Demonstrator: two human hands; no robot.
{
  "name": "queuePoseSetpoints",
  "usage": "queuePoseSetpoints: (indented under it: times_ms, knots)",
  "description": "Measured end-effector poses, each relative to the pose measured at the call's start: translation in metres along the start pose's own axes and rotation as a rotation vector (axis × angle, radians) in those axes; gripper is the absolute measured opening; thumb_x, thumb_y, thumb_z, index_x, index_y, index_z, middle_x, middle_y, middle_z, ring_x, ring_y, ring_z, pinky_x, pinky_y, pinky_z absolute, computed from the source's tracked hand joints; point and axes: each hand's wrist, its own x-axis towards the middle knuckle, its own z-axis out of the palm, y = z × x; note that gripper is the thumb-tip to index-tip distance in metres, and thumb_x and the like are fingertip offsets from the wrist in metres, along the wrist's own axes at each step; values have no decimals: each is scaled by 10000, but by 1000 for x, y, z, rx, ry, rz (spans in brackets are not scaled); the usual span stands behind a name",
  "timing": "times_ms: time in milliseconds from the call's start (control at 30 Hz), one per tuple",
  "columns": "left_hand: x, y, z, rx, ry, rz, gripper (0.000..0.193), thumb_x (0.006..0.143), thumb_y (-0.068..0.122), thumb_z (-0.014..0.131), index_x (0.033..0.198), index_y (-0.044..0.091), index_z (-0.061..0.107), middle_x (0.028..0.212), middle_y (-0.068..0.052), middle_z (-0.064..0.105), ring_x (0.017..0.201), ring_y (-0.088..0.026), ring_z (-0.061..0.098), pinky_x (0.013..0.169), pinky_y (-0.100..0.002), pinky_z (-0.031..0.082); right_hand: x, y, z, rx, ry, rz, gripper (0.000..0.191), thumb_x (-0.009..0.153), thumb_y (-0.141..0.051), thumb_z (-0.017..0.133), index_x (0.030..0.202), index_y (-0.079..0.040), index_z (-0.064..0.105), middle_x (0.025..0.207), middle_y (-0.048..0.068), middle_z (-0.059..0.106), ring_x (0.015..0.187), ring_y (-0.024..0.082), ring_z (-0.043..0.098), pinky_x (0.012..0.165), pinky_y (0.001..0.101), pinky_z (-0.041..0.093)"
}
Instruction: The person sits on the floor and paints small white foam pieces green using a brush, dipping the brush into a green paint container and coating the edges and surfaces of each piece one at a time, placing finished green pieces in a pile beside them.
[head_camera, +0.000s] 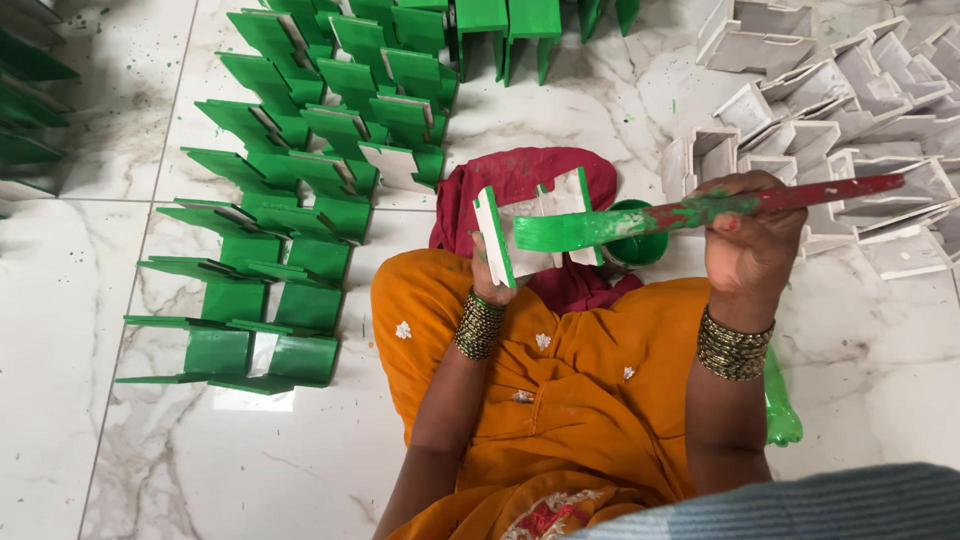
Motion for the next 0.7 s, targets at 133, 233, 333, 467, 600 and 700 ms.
queuePoseSetpoints:
  times_ms: [133, 233, 333, 467, 600, 700]
  knots:
    - [0, 1, -2, -15, 35, -8, 646, 1056, 616, 499, 1456, 110, 525, 1359, -128, 650, 1236, -311, 648, 1053, -504, 546, 7, 1, 11, -70, -41, 9, 257, 816, 69, 776, 1041, 110, 658, 965, 221, 710, 910, 313, 714, 926, 420, 602]
    - [1, 1, -5, 10, 47, -20, 655, 1065, 636, 494, 1412, 84, 556, 1302, -135, 683, 1192, -313, 662, 1029, -491, 551, 8, 0, 14, -100, -51, 13, 258, 808, 64, 770, 1038, 99, 660, 960, 220, 712, 916, 312, 718, 936, 432, 609]
    - [2, 1, -7, -6, 83, -34, 643, 1041, 642, 497, 1384, 103, 573, 1275, -123, 693, 1173, -308, 665, 1023, -490, 551, 8, -1, 16, -112, -56, 25, 279, 802, 60, 774, 1054, 95, 660, 962, 221, 712, 917, 311, 718, 936, 435, 609]
    - [2, 1, -8, -16, 90, -36, 641, 1042, 641, 505, 1387, 106, 572, 1278, -124, 691, 1169, -309, 667, 1022, -492, 546, 6, -4, 17, -156, -55, 18, 253, 803, 60, 765, 1028, 115, 665, 969, 229, 715, 902, 312, 716, 932, 420, 600]
    - [1, 1, -9, 6, 113, -19, 636, 1027, 630, 516, 1393, 112, 566, 1284, -114, 690, 1174, -301, 667, 1022, -490, 546, 5, -8, 19, -117, -24, -33, 292, 824, 75, 776, 1090, 100, 660, 965, 206, 703, 909, 305, 718, 931, 433, 615]
    - [0, 1, -11, -3, 39, -17, 645, 1056, 631, 519, 1421, 101, 558, 1294, -126, 683, 1187, -305, 664, 1038, -504, 543, 4, -10, 20, -119, -57, -30, 249, 825, 70, 774, 1040, 119, 656, 972, 223, 711, 884, 301, 718, 914, 412, 614]
